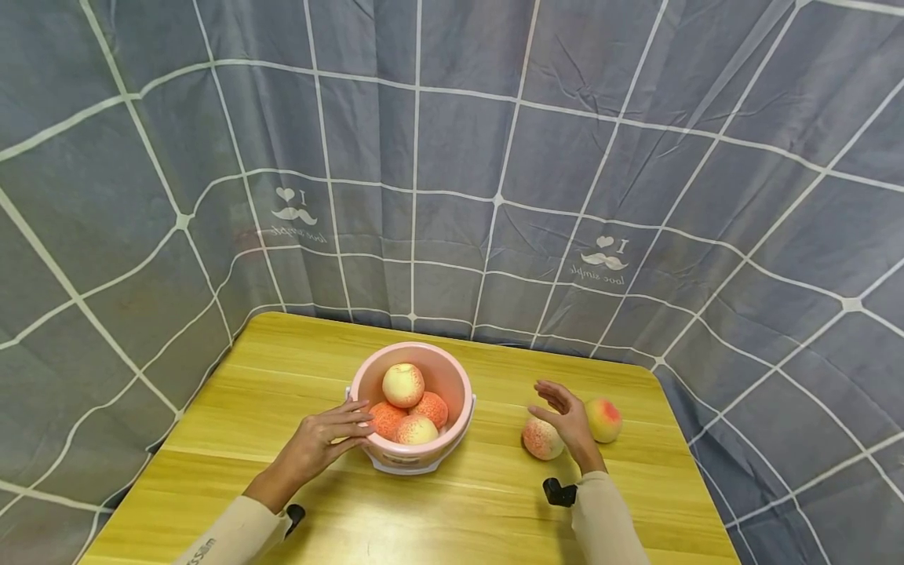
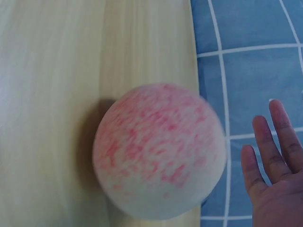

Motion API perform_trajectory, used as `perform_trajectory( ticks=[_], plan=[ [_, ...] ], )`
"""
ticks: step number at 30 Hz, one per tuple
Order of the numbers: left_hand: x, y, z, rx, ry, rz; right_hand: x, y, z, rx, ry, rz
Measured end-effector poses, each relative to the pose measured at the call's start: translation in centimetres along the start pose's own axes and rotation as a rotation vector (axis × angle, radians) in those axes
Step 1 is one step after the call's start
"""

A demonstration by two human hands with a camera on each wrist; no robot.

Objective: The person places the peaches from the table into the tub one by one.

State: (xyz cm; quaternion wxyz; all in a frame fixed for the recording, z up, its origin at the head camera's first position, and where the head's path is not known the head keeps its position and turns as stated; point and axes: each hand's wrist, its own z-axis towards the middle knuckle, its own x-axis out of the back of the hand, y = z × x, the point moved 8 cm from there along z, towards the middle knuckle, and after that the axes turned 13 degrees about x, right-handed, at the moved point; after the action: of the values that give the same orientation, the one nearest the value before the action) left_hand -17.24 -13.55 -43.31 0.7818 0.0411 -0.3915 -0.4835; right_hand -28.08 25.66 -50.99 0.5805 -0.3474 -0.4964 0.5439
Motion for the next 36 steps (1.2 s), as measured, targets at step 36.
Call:
perform_trajectory(
  ticks=[36],
  plan=[
    [0.1,0.0,-0.1,-0.001,0.007,-0.014,1.3,5.8,-4.5,-0.160,0.073,-0.039]
  ],
)
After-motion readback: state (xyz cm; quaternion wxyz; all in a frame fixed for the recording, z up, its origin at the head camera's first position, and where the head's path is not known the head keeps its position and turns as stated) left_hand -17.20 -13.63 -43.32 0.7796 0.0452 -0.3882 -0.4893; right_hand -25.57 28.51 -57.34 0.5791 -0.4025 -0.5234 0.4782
